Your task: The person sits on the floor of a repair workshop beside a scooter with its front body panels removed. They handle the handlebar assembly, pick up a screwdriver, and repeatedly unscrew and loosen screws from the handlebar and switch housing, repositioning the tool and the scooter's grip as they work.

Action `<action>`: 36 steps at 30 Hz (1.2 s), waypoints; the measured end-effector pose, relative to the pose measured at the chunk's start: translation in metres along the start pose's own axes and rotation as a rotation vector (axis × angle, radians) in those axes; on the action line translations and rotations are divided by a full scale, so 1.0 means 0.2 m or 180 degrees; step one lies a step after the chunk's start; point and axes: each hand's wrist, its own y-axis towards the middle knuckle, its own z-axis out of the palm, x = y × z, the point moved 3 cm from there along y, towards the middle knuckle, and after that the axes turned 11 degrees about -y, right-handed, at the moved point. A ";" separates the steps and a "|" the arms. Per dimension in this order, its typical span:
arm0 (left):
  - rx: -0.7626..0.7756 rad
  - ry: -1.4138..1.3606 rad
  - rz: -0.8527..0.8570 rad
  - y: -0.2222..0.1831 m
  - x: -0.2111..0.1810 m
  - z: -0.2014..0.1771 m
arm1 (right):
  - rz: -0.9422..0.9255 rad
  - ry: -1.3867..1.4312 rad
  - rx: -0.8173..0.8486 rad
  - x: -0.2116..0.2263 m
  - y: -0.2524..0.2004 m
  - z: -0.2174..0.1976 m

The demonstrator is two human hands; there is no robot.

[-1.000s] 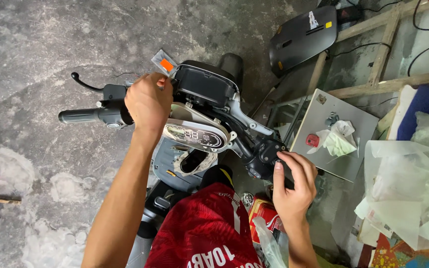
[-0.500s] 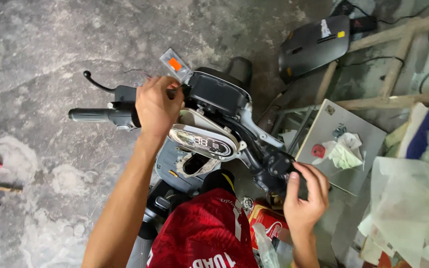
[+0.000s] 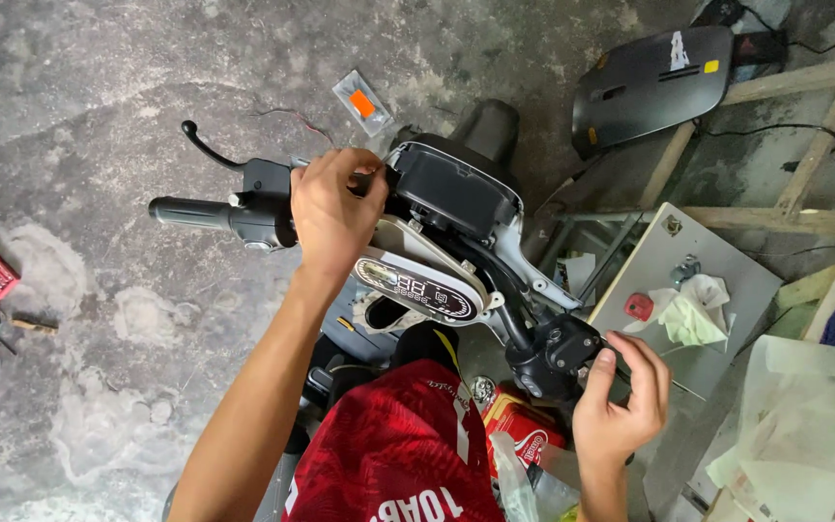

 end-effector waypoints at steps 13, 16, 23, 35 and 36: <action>-0.0346 -0.0781 -0.0622 -0.11 -0.08 -0.27 | -0.0015 -0.0044 0.0085 -0.02 -0.01 0.02; -0.0283 -0.0690 -0.0692 -0.30 -0.09 -0.35 | -0.0068 -0.0079 0.0115 -0.03 -0.01 0.02; -0.0330 -0.0494 -0.1642 -0.78 0.19 -0.45 | -0.0129 -0.0118 0.0153 0.00 0.00 0.04; -0.0576 0.0261 -0.1871 -0.87 0.60 -0.62 | -0.0202 -0.0039 0.0184 0.01 0.00 0.04; -0.0633 0.0225 -0.1850 -0.86 0.61 -0.63 | -0.0194 -0.0045 0.0181 0.00 0.00 0.05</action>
